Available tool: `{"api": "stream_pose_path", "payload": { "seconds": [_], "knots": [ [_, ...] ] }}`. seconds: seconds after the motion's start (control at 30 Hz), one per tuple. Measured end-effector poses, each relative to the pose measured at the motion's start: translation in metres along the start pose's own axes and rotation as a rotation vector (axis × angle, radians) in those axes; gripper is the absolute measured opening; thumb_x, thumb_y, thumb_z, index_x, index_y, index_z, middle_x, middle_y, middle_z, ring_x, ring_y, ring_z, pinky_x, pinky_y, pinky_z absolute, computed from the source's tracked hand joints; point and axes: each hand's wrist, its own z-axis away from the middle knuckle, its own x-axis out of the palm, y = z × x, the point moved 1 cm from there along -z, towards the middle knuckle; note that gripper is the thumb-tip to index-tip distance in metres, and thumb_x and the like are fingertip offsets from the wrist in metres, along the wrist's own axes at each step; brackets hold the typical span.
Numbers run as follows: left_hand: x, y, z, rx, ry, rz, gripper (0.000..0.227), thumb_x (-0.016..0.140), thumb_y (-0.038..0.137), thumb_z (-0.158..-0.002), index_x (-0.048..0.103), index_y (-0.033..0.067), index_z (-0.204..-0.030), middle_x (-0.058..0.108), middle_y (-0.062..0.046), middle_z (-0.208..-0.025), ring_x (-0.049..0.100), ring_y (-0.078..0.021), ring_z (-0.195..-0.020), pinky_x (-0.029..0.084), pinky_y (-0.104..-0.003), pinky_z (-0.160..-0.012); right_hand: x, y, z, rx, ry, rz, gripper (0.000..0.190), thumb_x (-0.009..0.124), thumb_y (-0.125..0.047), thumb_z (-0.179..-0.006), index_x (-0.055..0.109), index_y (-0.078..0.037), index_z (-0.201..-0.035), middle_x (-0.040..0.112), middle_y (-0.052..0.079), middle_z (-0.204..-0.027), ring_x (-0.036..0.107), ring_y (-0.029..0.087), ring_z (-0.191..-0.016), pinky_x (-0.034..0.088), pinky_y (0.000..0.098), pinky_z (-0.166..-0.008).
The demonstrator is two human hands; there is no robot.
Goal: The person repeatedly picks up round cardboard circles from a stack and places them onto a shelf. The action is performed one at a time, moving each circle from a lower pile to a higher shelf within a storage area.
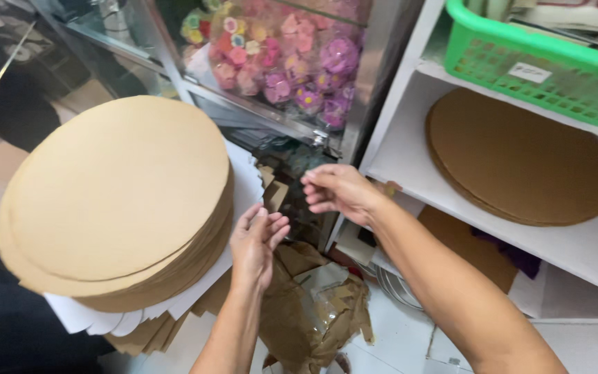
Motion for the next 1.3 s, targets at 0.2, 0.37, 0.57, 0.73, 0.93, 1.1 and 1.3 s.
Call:
{"api": "stream_pose_path", "payload": {
  "seconds": [0.2,0.37,0.57,0.73,0.93,1.1,1.3],
  "knots": [
    [-0.049,0.034,0.022,0.097,0.114,0.065,0.052,0.064,0.017,-0.100,0.048,-0.0032,-0.145,0.069,-0.022,-0.106,0.074,-0.0276,-0.092,0.065,-0.043,-0.087,0.069,0.040,-0.098,-0.009,-0.099,-0.124,0.041,0.076,-0.026,-0.092,0.065,0.000,-0.122,0.074,0.007,-0.092,0.076,0.016,-0.078,0.068,0.0395,-0.078],
    [-0.070,0.039,0.030,0.109,0.146,0.084,0.056,0.065,0.017,-0.100,0.045,-0.0094,-0.145,0.067,-0.021,-0.112,0.073,-0.0258,-0.097,0.064,-0.043,-0.091,0.104,0.060,-0.144,0.032,-0.055,-0.109,0.045,0.082,-0.029,-0.087,0.064,-0.003,-0.119,0.073,0.006,-0.089,0.076,0.017,-0.075,0.067,0.0392,-0.077],
    [-0.071,0.043,0.036,0.096,0.135,0.138,0.057,0.064,0.019,-0.100,0.043,-0.0116,-0.143,0.063,-0.025,-0.124,0.069,-0.0304,-0.113,0.059,-0.045,-0.100,0.124,0.064,-0.146,0.027,-0.003,-0.053,0.034,0.086,-0.020,-0.081,0.066,-0.007,-0.105,0.072,0.003,-0.081,0.074,0.015,-0.068,0.067,0.0322,-0.068],
    [-0.068,0.046,0.043,0.095,0.095,0.238,0.046,0.061,0.023,-0.101,0.050,-0.0088,-0.133,0.062,-0.026,-0.130,0.066,-0.0342,-0.123,0.055,-0.046,-0.105,0.129,0.056,-0.108,0.024,-0.002,-0.024,0.026,0.082,-0.013,-0.080,0.062,-0.007,-0.097,0.067,0.003,-0.076,0.071,0.013,-0.064,0.065,0.0282,-0.063],
    [-0.066,0.046,0.061,0.157,0.099,0.375,0.022,0.068,0.027,-0.093,0.059,0.0068,-0.090,0.073,-0.033,-0.115,0.074,-0.0363,-0.110,0.061,-0.044,-0.099,0.128,0.035,-0.055,-0.007,-0.075,-0.076,0.024,0.078,-0.006,-0.086,0.054,-0.010,-0.088,0.070,0.012,-0.076,0.067,0.020,-0.062,0.059,0.0301,-0.057],
    [-0.063,0.053,0.091,0.138,0.149,0.373,0.040,0.062,0.026,-0.095,0.064,-0.0072,-0.116,0.070,-0.033,-0.122,0.070,-0.0415,-0.114,0.057,-0.046,-0.101,0.124,0.031,-0.028,0.003,-0.167,-0.098,0.026,0.071,-0.001,-0.086,0.056,-0.007,-0.106,0.068,0.016,-0.083,0.065,0.023,-0.063,0.059,0.0322,-0.062],
    [-0.079,0.051,0.103,0.240,0.180,0.441,0.049,0.060,0.035,-0.094,0.060,-0.0033,-0.125,0.069,-0.022,-0.123,0.069,-0.0405,-0.106,0.056,-0.056,-0.101,0.120,0.020,0.022,0.028,-0.211,-0.159,0.034,0.067,0.001,-0.082,0.052,-0.008,-0.111,0.070,0.016,-0.107,0.069,0.031,-0.095,0.060,0.0468,-0.087]
  ]
}}
